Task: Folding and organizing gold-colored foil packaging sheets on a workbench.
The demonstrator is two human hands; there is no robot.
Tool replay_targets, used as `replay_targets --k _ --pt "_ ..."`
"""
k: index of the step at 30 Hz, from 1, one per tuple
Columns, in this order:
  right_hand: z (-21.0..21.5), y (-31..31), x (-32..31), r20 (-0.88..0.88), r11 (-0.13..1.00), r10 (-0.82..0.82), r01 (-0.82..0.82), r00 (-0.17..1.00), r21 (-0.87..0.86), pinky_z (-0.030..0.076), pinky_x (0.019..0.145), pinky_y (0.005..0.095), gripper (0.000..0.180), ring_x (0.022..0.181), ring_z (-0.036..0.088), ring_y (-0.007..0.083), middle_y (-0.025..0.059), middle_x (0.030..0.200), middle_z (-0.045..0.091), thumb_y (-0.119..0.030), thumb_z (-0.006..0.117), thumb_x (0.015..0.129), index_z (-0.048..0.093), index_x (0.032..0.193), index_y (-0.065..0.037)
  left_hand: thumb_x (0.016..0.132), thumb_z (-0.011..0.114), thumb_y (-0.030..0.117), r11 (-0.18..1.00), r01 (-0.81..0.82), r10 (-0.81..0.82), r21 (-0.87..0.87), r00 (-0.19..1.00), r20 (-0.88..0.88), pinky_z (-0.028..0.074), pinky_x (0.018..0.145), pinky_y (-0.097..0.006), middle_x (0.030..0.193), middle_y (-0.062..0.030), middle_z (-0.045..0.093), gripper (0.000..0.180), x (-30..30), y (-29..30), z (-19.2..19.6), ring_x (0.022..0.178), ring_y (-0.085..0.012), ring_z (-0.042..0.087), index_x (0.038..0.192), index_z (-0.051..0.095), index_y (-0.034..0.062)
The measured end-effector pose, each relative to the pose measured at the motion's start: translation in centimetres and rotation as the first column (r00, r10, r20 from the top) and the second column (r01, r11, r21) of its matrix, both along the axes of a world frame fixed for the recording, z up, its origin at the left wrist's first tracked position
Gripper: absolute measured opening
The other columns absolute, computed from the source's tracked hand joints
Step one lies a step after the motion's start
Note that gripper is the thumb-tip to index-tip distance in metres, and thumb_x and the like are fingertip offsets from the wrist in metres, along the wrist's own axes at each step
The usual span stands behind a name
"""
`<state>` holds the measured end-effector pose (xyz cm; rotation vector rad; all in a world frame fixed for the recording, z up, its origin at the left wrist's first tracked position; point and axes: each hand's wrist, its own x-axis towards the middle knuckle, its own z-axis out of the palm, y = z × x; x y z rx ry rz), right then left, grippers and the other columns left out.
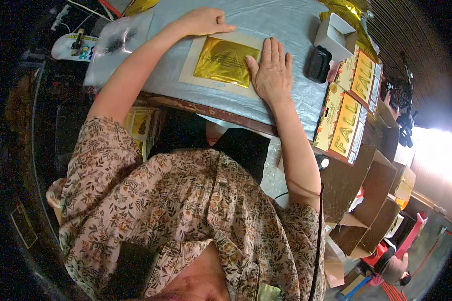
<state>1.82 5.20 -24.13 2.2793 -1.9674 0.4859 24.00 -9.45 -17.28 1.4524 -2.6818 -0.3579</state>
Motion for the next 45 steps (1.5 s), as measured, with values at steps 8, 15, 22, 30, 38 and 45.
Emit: replay_targets --k 8,15,22,30,38,45 --pt "2.4 -0.6 -0.1 0.718 0.999 -0.031 0.049 0.695 -0.004 0.047 0.101 0.0417 0.064 0.12 0.06 0.0329 0.0221 0.137 0.059 -0.036 0.061 0.101 0.043 0.145 0.006 0.094 0.07 0.041 0.918 0.1 0.009 0.383 0.962 -0.272 0.051 0.072 -0.033 0.087 -0.0005 0.072 0.034 2.9 -1.1 1.0 0.08 -0.0109 0.063 0.096 0.076 0.0083" --pt "4.1 -3.0 -2.0 0.972 0.925 -0.215 -0.339 -0.093 0.172 0.052 0.079 0.0273 0.031 0.087 0.065 0.0122 0.0031 0.102 0.071 -0.028 0.074 0.095 0.071 0.108 0.0 0.093 0.072 0.04 0.935 0.259 -0.076 0.242 0.814 -0.575 0.049 0.071 -0.031 0.085 0.0012 0.071 0.031 5.5 3.8 6.4 0.079 -0.0098 0.06 0.098 0.077 0.0088" --pt "10.7 0.8 4.0 0.965 0.902 -0.059 -0.428 -0.254 -0.058 0.056 0.089 0.0321 0.028 0.097 0.069 0.0182 0.01 0.112 0.072 -0.02 0.07 0.097 0.069 0.114 0.002 0.099 0.068 0.031 0.747 0.328 0.169 0.578 0.747 -0.643 0.049 0.071 -0.021 0.091 0.0044 0.067 0.032 16.3 8.3 8.6 0.08 -0.003 0.058 0.113 0.073 0.003" --pt "12.3 1.3 11.4 0.993 0.773 -0.103 -0.633 -0.058 0.043 0.056 0.094 0.0358 0.044 0.101 0.071 0.0218 0.0145 0.112 0.072 -0.034 0.067 0.098 0.066 0.121 0.004 0.102 0.064 0.02 0.746 0.341 0.373 0.572 0.498 -0.783 0.047 0.066 -0.02 0.09 0.0046 0.065 0.023 26.2 18.2 8.6 0.075 -0.0037 0.058 0.115 0.069 0.0025" --pt "12.1 3.3 6.3 0.935 0.799 -0.109 -0.529 0.338 0.285 0.055 0.095 0.0386 0.051 0.108 0.07 0.0285 0.0227 0.119 0.07 -0.034 0.057 0.104 0.057 0.13 0.011 0.099 0.057 0.011 0.788 -0.162 0.539 0.594 -0.286 -0.792 0.048 0.102 -0.036 0.124 -0.0057 0.07 0.029 44.4 34.6 -3.6 0.116 -0.0187 0.063 0.126 0.067 0.0053" --pt "4.3 1.7 0.6 0.902 0.763 -0.276 -0.495 0.331 0.415 0.055 0.09 0.0296 0.042 0.104 0.071 0.0188 0.0124 0.12 0.072 -0.032 0.058 0.105 0.063 0.13 0.001 0.101 0.055 0.01 0.593 -0.196 0.351 0.781 -0.81 -0.47 0.06 0.094 -0.039 0.123 -0.0164 0.065 0.033 46.9 51.6 -31.8 0.108 -0.0279 0.067 0.132 0.054 -0.0012"
